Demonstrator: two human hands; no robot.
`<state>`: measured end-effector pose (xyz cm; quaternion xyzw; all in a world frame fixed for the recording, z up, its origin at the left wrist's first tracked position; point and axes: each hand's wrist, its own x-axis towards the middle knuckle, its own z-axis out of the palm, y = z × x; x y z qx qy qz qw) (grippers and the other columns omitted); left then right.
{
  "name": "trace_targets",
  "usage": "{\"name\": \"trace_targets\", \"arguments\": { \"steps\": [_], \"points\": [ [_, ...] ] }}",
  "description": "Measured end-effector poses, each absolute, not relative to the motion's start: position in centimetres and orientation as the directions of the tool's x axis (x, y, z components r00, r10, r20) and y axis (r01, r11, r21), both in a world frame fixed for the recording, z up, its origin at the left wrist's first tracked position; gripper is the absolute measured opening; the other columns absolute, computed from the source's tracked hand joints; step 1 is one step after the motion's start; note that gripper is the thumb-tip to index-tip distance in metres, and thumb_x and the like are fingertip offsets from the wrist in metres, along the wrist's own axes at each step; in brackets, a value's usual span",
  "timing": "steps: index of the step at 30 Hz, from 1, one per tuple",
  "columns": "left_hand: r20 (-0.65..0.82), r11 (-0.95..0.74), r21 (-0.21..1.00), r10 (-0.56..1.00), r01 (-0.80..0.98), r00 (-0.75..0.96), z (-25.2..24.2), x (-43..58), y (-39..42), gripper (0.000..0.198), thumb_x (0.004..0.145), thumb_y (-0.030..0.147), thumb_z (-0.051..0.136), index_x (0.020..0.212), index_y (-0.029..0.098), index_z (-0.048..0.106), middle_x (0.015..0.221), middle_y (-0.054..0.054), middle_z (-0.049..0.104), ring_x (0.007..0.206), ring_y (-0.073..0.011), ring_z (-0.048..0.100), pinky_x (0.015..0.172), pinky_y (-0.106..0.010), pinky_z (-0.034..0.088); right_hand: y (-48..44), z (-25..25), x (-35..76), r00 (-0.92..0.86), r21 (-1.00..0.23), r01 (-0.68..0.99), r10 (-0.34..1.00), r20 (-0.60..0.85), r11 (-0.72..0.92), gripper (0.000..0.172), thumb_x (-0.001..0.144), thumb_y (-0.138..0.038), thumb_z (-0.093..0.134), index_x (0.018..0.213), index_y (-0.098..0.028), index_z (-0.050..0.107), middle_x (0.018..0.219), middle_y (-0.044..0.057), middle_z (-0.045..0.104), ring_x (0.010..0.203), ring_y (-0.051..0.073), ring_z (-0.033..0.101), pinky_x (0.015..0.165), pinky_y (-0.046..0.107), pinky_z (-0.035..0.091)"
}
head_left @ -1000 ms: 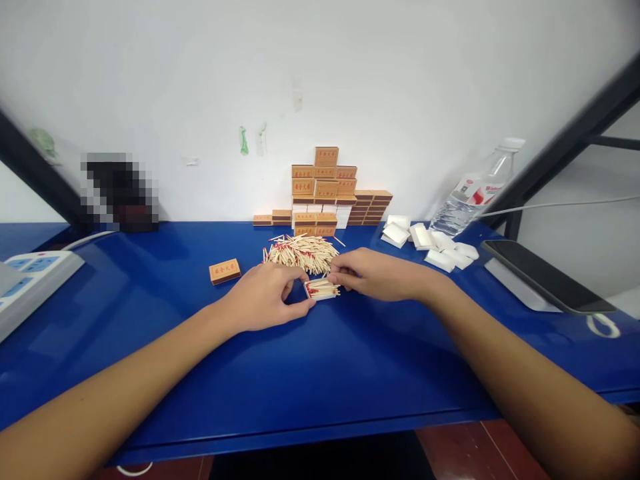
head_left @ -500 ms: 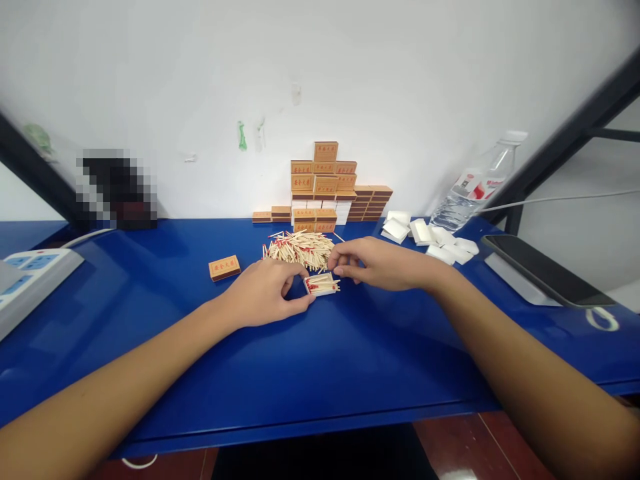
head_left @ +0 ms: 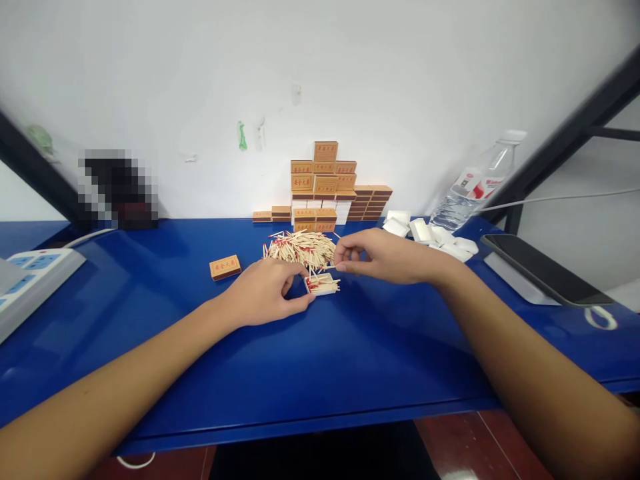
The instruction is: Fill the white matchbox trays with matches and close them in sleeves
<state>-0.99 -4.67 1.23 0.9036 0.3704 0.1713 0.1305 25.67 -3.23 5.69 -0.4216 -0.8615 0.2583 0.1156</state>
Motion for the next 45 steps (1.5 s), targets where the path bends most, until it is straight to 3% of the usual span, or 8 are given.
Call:
{"name": "trace_targets", "arguments": {
  "steps": [7, 11, 14, 19, 22, 28, 39, 45],
  "points": [
    [0.196, -0.680, 0.372, 0.723, 0.632, 0.662, 1.3, -1.0, -4.7, 0.026, 0.091, 0.044, 0.068, 0.098, 0.019, 0.072, 0.061, 0.005, 0.058, 0.056, -0.0116, 0.052, 0.055, -0.027, 0.034, -4.6, 5.9, 24.1, -0.672, -0.494, 0.642, 0.740, 0.004, 0.586, 0.011, 0.089, -0.016, 0.060, 0.086, -0.020, 0.070, 0.081, 0.001, 0.070, 0.071, 0.014, 0.058, 0.063, 0.027, 0.040],
    [0.205, -0.688, 0.361, 0.717, 0.630, 0.666, 1.3, -0.9, -4.8, 0.026, 0.091, 0.044, 0.068, 0.096, 0.019, 0.073, 0.061, 0.005, 0.057, 0.054, -0.0113, 0.050, 0.055, -0.028, 0.034, -4.5, 5.5, 23.9, -0.679, -0.473, 0.609, 0.727, 0.104, 0.637, 0.011, 0.092, -0.019, 0.061, 0.089, -0.019, 0.072, 0.082, 0.002, 0.070, 0.072, 0.014, 0.057, 0.065, 0.028, 0.039],
    [0.215, -0.693, 0.373, 0.711, 0.616, 0.670, 1.3, -1.0, -4.8, 0.028, 0.091, 0.043, 0.068, 0.104, 0.019, 0.074, 0.060, 0.005, 0.056, 0.053, -0.0111, 0.049, 0.055, -0.028, 0.034, -4.1, 4.9, 23.9, -0.665, -0.458, 0.591, 0.723, 0.188, 0.664, 0.017, 0.099, -0.022, 0.057, 0.100, -0.020, 0.073, 0.087, 0.003, 0.071, 0.075, 0.015, 0.057, 0.069, 0.030, 0.040],
    [0.212, -0.711, 0.396, 0.686, 0.581, 0.696, 1.4, -1.0, -4.9, 0.028, 0.091, 0.041, 0.068, 0.105, 0.019, 0.076, 0.060, 0.005, 0.057, 0.052, -0.0109, 0.050, 0.055, -0.027, 0.035, -3.7, 4.1, 23.7, -0.730, -0.423, 0.560, 0.666, 0.157, 0.713, 0.032, 0.101, -0.016, 0.053, 0.127, -0.024, 0.070, 0.106, 0.006, 0.071, 0.093, 0.020, 0.061, 0.082, 0.033, 0.044],
    [0.198, -0.708, 0.404, 0.686, 0.579, 0.700, 1.4, -0.9, -4.9, 0.028, 0.091, 0.043, 0.068, 0.105, 0.019, 0.075, 0.060, 0.005, 0.058, 0.053, -0.0111, 0.051, 0.055, -0.026, 0.035, -3.5, 3.8, 23.8, -0.748, -0.424, 0.550, 0.650, 0.134, 0.720, 0.026, 0.100, -0.014, 0.055, 0.118, -0.023, 0.073, 0.110, 0.008, 0.070, 0.100, 0.021, 0.062, 0.087, 0.034, 0.046],
    [0.207, -0.715, 0.387, 0.682, 0.582, 0.701, 1.3, -0.9, -4.9, 0.030, 0.091, 0.042, 0.069, 0.109, 0.019, 0.076, 0.061, 0.005, 0.058, 0.053, -0.0113, 0.050, 0.056, -0.027, 0.037, -3.1, 3.4, 24.2, -0.734, -0.417, 0.583, 0.672, 0.096, 0.697, 0.015, 0.100, -0.018, 0.056, 0.103, -0.020, 0.071, 0.105, 0.006, 0.069, 0.094, 0.019, 0.061, 0.083, 0.032, 0.045],
    [0.213, -0.702, 0.387, 0.699, 0.598, 0.683, 1.3, -0.9, -4.9, 0.029, 0.090, 0.042, 0.069, 0.107, 0.020, 0.076, 0.061, 0.005, 0.059, 0.054, -0.0114, 0.052, 0.056, -0.027, 0.035, -4.1, 5.6, 24.5, -0.686, -0.400, 0.638, 0.722, 0.092, 0.658, 0.013, 0.095, -0.019, 0.059, 0.092, -0.019, 0.072, 0.088, 0.003, 0.072, 0.076, 0.016, 0.059, 0.069, 0.029, 0.040],
    [0.213, -0.707, 0.376, 0.696, 0.600, 0.686, 1.3, -0.9, -4.8, 0.029, 0.091, 0.043, 0.068, 0.106, 0.020, 0.076, 0.063, 0.004, 0.061, 0.056, -0.0123, 0.054, 0.057, -0.028, 0.036, -4.4, 5.4, 24.0, -0.662, -0.487, 0.650, 0.749, 0.013, 0.583, 0.014, 0.090, -0.019, 0.062, 0.086, -0.019, 0.075, 0.079, 0.001, 0.072, 0.067, 0.013, 0.058, 0.062, 0.027, 0.039]
  ]
}}
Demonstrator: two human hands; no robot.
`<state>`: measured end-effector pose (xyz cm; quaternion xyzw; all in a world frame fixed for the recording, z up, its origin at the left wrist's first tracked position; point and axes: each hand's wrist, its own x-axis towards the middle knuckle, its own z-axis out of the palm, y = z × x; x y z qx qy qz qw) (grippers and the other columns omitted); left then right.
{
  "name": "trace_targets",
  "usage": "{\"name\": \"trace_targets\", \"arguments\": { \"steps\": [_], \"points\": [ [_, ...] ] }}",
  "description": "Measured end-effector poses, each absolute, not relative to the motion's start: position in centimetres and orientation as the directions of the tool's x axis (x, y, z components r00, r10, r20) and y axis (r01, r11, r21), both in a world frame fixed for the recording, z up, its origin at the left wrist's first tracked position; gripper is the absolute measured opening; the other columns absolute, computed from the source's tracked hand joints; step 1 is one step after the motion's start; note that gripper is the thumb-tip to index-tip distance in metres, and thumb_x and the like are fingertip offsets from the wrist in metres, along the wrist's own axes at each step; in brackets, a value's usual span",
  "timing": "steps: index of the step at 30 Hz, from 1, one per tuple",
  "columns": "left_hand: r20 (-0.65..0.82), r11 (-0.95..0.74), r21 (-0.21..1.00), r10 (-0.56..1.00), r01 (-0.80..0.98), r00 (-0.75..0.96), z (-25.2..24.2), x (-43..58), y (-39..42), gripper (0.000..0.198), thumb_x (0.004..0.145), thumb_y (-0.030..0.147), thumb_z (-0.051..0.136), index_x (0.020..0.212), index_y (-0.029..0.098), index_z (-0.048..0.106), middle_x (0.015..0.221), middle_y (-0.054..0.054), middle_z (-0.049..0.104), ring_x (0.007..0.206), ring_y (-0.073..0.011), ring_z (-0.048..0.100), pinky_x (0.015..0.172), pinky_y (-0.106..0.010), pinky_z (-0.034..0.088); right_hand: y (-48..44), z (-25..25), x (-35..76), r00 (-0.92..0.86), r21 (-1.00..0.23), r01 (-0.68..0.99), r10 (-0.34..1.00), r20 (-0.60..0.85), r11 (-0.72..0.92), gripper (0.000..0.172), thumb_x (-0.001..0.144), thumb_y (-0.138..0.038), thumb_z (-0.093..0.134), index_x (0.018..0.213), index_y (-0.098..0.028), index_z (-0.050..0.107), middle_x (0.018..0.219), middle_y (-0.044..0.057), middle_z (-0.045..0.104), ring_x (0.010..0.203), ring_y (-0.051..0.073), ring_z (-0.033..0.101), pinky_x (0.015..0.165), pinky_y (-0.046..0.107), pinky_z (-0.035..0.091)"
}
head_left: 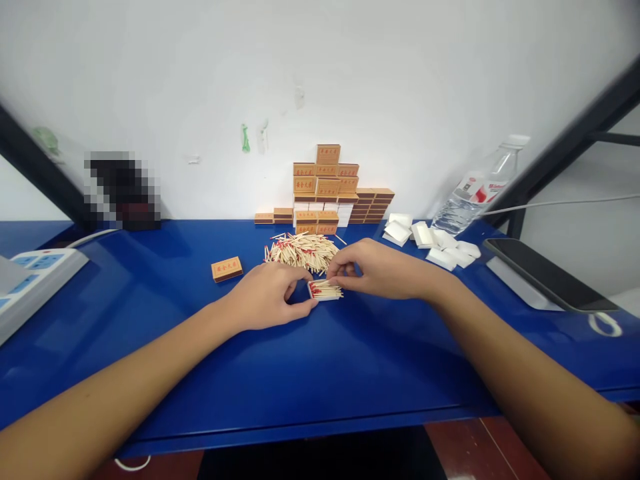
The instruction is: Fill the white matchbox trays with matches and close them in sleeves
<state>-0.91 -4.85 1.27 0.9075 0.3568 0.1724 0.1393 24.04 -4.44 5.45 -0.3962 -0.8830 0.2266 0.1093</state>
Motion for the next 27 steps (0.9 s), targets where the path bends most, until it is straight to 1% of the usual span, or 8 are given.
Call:
{"name": "trace_targets", "arguments": {
  "steps": [8, 10, 12, 14, 16, 18, 22, 27],
  "points": [
    [0.206, -0.697, 0.377, 0.706, 0.611, 0.678, 1.3, -1.0, -4.9, 0.029, 0.090, 0.044, 0.068, 0.105, 0.020, 0.076, 0.062, 0.005, 0.059, 0.055, -0.0114, 0.051, 0.055, -0.029, 0.034, -4.3, 5.0, 23.6, -0.680, -0.498, 0.614, 0.731, 0.061, 0.613, 0.014, 0.091, -0.023, 0.064, 0.087, -0.020, 0.076, 0.076, 0.000, 0.070, 0.067, 0.013, 0.057, 0.061, 0.027, 0.038],
    [0.208, -0.695, 0.385, 0.706, 0.607, 0.677, 1.2, -1.0, -4.9, 0.029, 0.090, 0.044, 0.068, 0.105, 0.020, 0.075, 0.062, 0.005, 0.059, 0.055, -0.0114, 0.052, 0.055, -0.029, 0.035, -4.3, 5.3, 23.8, -0.675, -0.485, 0.621, 0.734, 0.069, 0.616, 0.017, 0.094, -0.029, 0.063, 0.088, -0.020, 0.076, 0.078, 0.001, 0.070, 0.068, 0.013, 0.056, 0.062, 0.028, 0.038],
    [0.213, -0.691, 0.387, 0.711, 0.610, 0.670, 1.2, -1.0, -4.8, 0.028, 0.091, 0.044, 0.068, 0.104, 0.020, 0.075, 0.062, 0.005, 0.059, 0.055, -0.0114, 0.052, 0.056, -0.028, 0.035, -4.3, 5.7, 24.2, -0.640, -0.458, 0.661, 0.765, 0.069, 0.595, 0.026, 0.097, -0.039, 0.062, 0.085, -0.020, 0.074, 0.077, 0.002, 0.069, 0.067, 0.014, 0.056, 0.063, 0.029, 0.037],
    [0.219, -0.683, 0.382, 0.721, 0.622, 0.658, 1.1, -1.0, -4.7, 0.028, 0.090, 0.044, 0.068, 0.102, 0.020, 0.075, 0.061, 0.005, 0.058, 0.055, -0.0115, 0.052, 0.055, -0.028, 0.034, -4.4, 6.1, 24.6, -0.600, -0.440, 0.717, 0.800, 0.005, 0.541, 0.033, 0.095, -0.048, 0.064, 0.079, -0.020, 0.072, 0.074, 0.002, 0.068, 0.065, 0.015, 0.055, 0.061, 0.030, 0.036],
    [0.224, -0.680, 0.372, 0.726, 0.632, 0.650, 1.1, -1.0, -4.6, 0.027, 0.090, 0.044, 0.068, 0.099, 0.019, 0.074, 0.061, 0.005, 0.058, 0.056, -0.0116, 0.052, 0.055, -0.028, 0.033, -4.4, 6.3, 24.9, -0.580, -0.438, 0.753, 0.810, -0.088, 0.491, 0.034, 0.089, -0.053, 0.071, 0.077, -0.021, 0.072, 0.074, 0.002, 0.068, 0.064, 0.015, 0.056, 0.060, 0.031, 0.036],
    [0.224, -0.682, 0.363, 0.725, 0.635, 0.651, 1.1, -1.0, -4.6, 0.027, 0.090, 0.045, 0.068, 0.097, 0.019, 0.073, 0.062, 0.004, 0.059, 0.055, -0.0117, 0.052, 0.054, -0.028, 0.033, -4.5, 6.2, 24.9, -0.589, -0.445, 0.753, 0.798, -0.128, 0.485, 0.029, 0.086, -0.050, 0.075, 0.081, -0.021, 0.073, 0.077, 0.003, 0.070, 0.067, 0.016, 0.059, 0.060, 0.031, 0.038],
    [0.217, -0.685, 0.370, 0.721, 0.628, 0.659, 1.2, -0.9, -4.7, 0.028, 0.090, 0.045, 0.069, 0.094, 0.018, 0.072, 0.061, 0.005, 0.058, 0.053, -0.0111, 0.050, 0.054, -0.028, 0.032, -4.4, 5.8, 24.5, -0.624, -0.464, 0.715, 0.776, -0.088, 0.522, 0.018, 0.089, -0.037, 0.073, 0.082, -0.021, 0.073, 0.080, 0.002, 0.071, 0.070, 0.015, 0.061, 0.064, 0.030, 0.041],
    [0.231, -0.690, 0.380, 0.715, 0.616, 0.659, 1.2, -0.9, -4.7, 0.029, 0.092, 0.047, 0.067, 0.093, 0.018, 0.072, 0.059, 0.005, 0.057, 0.052, -0.0106, 0.049, 0.054, -0.028, 0.032, -4.3, 5.7, 24.2, -0.618, -0.516, 0.688, 0.785, -0.047, 0.510, 0.019, 0.091, -0.037, 0.072, 0.082, -0.020, 0.072, 0.079, 0.001, 0.070, 0.069, 0.015, 0.059, 0.064, 0.029, 0.041]
  ]
}}
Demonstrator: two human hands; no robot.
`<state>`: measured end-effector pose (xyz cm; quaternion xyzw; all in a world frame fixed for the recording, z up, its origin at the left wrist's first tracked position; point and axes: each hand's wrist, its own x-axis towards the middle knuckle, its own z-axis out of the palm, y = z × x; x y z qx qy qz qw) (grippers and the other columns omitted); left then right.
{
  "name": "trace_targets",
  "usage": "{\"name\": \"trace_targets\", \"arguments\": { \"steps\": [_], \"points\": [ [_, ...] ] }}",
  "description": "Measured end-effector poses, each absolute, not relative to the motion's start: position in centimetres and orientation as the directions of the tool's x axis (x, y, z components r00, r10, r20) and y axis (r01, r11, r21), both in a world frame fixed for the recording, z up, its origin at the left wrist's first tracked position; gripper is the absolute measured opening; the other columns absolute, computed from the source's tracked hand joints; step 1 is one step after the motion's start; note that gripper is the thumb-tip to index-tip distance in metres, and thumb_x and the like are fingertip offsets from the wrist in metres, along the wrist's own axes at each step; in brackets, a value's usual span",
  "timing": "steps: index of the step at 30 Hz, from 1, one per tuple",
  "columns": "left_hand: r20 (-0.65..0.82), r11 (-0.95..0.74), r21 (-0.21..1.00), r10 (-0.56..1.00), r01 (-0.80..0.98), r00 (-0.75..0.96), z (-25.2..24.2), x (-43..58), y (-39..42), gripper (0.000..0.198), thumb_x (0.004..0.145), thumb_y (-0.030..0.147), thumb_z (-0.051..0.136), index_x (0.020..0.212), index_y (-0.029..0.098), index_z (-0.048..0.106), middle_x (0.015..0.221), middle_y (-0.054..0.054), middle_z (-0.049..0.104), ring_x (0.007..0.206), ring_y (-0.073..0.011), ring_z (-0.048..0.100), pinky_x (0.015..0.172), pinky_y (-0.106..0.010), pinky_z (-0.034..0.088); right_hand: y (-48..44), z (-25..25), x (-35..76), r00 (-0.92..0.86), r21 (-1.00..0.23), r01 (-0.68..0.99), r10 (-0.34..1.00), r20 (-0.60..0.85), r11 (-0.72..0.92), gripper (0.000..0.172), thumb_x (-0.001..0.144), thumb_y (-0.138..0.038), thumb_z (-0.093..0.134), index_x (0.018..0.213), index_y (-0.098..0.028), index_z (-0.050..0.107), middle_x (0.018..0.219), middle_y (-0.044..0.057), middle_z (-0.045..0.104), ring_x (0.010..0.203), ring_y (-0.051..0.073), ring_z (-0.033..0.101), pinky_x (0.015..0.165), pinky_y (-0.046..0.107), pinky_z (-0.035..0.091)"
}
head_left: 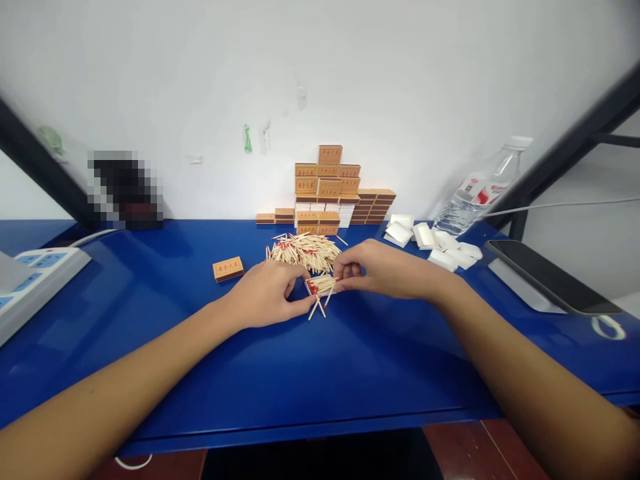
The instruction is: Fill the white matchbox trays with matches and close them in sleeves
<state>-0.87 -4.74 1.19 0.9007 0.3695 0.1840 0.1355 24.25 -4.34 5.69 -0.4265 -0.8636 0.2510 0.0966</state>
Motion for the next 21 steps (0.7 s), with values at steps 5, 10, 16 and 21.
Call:
{"name": "trace_targets", "arguments": {
  "steps": [5, 10, 16, 21],
  "points": [
    [0.243, -0.701, 0.361, 0.708, 0.615, 0.664, 1.13, -0.91, -4.73, 0.030, 0.092, 0.047, 0.066, 0.093, 0.018, 0.072, 0.060, 0.004, 0.057, 0.052, -0.0106, 0.048, 0.053, -0.028, 0.031, -4.44, 5.84, 24.22, -0.620, -0.517, 0.687, 0.783, -0.050, 0.511, 0.016, 0.091, -0.034, 0.070, 0.082, -0.020, 0.073, 0.078, 0.002, 0.071, 0.069, 0.015, 0.059, 0.064, 0.030, 0.041],
    [0.249, -0.702, 0.376, 0.706, 0.606, 0.663, 1.00, -1.00, -4.66, 0.028, 0.091, 0.045, 0.068, 0.098, 0.018, 0.074, 0.059, 0.005, 0.058, 0.051, -0.0109, 0.050, 0.054, -0.027, 0.031, -4.44, 5.89, 24.07, -0.620, -0.508, 0.686, 0.784, -0.034, 0.520, 0.016, 0.091, -0.035, 0.069, 0.084, -0.021, 0.074, 0.079, 0.002, 0.071, 0.069, 0.015, 0.059, 0.064, 0.030, 0.042],
    [0.252, -0.707, 0.378, 0.700, 0.598, 0.668, 1.02, -0.97, -4.58, 0.028, 0.091, 0.045, 0.068, 0.099, 0.018, 0.074, 0.060, 0.005, 0.058, 0.052, -0.0107, 0.051, 0.054, -0.027, 0.032, -4.33, 5.74, 24.37, -0.608, -0.534, 0.684, 0.793, -0.041, 0.497, 0.010, 0.089, -0.027, 0.066, 0.088, -0.021, 0.074, 0.081, 0.002, 0.073, 0.070, 0.015, 0.062, 0.064, 0.029, 0.044],
    [0.245, -0.703, 0.371, 0.705, 0.607, 0.666, 1.08, -1.00, -4.67, 0.028, 0.092, 0.045, 0.068, 0.099, 0.019, 0.074, 0.060, 0.005, 0.058, 0.053, -0.0108, 0.051, 0.055, -0.028, 0.033, -4.19, 5.47, 24.59, -0.603, -0.514, 0.693, 0.797, -0.030, 0.505, 0.010, 0.089, -0.022, 0.064, 0.087, -0.020, 0.073, 0.083, 0.002, 0.074, 0.072, 0.016, 0.064, 0.065, 0.029, 0.045]
  ]
}}
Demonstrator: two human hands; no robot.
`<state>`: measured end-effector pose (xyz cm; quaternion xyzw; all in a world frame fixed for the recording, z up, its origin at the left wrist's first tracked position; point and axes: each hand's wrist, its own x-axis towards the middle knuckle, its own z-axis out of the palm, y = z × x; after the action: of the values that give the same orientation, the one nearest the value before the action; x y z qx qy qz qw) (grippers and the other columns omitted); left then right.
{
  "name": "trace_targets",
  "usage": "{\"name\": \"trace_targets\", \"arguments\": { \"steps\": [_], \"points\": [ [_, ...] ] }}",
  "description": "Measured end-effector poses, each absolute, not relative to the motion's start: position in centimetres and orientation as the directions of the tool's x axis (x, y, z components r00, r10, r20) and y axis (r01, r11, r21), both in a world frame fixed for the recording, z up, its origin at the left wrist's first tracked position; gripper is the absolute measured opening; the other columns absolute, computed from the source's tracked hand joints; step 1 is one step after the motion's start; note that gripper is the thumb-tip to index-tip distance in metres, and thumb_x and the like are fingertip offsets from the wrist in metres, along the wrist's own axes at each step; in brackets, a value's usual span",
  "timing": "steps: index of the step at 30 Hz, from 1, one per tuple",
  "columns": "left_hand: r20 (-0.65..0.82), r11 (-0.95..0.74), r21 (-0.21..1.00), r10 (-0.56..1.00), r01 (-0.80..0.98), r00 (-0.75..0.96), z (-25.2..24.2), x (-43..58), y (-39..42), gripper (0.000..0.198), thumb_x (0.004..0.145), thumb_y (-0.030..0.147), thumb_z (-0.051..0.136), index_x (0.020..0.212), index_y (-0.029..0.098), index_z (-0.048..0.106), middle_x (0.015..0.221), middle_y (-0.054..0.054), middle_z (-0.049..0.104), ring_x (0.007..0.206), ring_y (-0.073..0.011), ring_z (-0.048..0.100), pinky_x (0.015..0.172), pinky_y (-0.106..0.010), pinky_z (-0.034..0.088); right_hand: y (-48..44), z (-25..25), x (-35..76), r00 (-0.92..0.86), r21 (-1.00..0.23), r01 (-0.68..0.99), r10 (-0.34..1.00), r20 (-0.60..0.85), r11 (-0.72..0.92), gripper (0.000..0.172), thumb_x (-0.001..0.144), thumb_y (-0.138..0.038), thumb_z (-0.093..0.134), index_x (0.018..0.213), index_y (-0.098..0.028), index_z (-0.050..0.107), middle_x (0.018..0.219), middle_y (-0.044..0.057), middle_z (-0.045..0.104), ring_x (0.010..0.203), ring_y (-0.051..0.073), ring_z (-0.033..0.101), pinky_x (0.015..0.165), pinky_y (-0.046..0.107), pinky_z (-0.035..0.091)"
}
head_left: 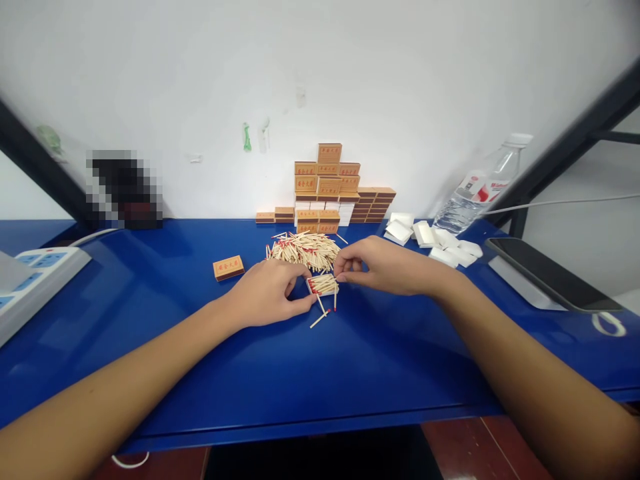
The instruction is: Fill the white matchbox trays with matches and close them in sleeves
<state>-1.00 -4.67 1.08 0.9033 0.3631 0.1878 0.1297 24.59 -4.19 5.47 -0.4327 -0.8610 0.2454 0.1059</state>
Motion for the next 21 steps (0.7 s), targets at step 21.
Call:
{"name": "trace_targets", "arguments": {
  "steps": [21],
  "points": [
    [0.231, -0.691, 0.385, 0.714, 0.612, 0.661, 1.24, -0.99, -4.67, 0.027, 0.091, 0.042, 0.069, 0.102, 0.019, 0.075, 0.060, 0.005, 0.059, 0.053, -0.0111, 0.052, 0.055, -0.028, 0.034, -4.02, 4.65, 23.91, -0.599, -0.445, 0.713, 0.801, 0.016, 0.542, 0.012, 0.095, -0.025, 0.062, 0.085, -0.019, 0.067, 0.083, 0.003, 0.069, 0.073, 0.016, 0.057, 0.067, 0.029, 0.040]
  ]
}}
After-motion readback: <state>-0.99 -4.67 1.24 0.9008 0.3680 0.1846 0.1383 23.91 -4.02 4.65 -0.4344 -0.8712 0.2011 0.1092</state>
